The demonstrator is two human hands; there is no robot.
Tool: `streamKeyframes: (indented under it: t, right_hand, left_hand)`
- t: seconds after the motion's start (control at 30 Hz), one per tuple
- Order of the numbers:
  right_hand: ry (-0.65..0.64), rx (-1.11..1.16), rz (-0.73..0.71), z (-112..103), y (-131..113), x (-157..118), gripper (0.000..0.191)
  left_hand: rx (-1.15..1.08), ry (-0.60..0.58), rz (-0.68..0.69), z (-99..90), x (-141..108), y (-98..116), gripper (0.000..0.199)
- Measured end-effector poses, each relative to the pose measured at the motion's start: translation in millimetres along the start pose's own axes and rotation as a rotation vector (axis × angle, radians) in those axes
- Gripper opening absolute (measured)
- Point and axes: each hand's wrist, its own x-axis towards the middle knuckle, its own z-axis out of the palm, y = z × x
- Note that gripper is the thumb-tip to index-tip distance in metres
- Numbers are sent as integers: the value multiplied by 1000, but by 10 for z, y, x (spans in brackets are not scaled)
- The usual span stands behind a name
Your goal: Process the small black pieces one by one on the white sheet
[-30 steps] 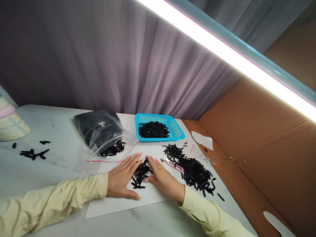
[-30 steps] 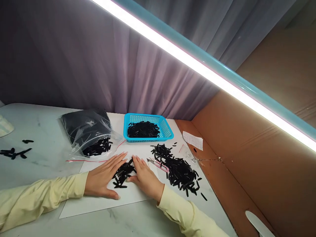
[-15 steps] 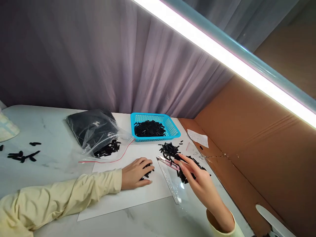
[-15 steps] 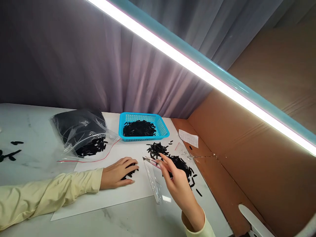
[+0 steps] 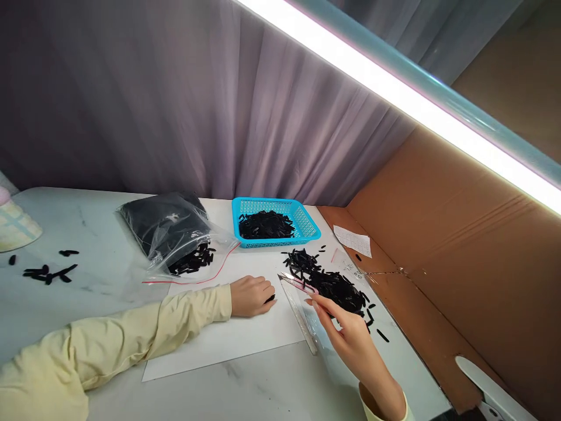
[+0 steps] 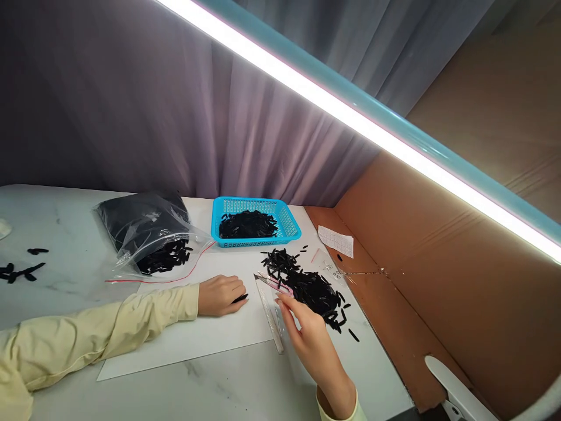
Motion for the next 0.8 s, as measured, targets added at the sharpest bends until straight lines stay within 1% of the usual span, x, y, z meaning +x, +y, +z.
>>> streamKeyframes:
  t: [0.17,0.27,0.33,0.43,0.5,0.53,0.6,0.67,0.8]
  right_hand:
    - [-55,-79,-111,23,-45,25,26]
    - [-89,-94,-178,79,-111,80,28]
    - [-96,-63,-208,159,-169,138,34]
    - [-162,32,-159,329,-270,252,53]
    - [-237,107,-100,452,-338,337,66]
    - [-254,139,-78,511,-371,379,69]
    - [-236,191,-48,618,-427,459,68]
    - [-178,233,-31,710,-466,530,60]
    - [-119,267,-34,874,-498,612,51]
  left_hand:
    - [-263,87,-181,-48,75,41,29]
    - [-459,155,-342,-111,124,43,26]
    - [-617,178,-463,-155,144,44,25]
    - [-891,158,-609,-224,141,63,27]
    - [-1064,147,-669,-275,128,90,28]
    - [-1140,146,-693,-300,122,105,28]
    - [-1271,147,-735,-343,115,132,29]
    - [-1378,160,-771,-371,113,143,32]
    - [-1528,233,-862,-349,105,100,38]
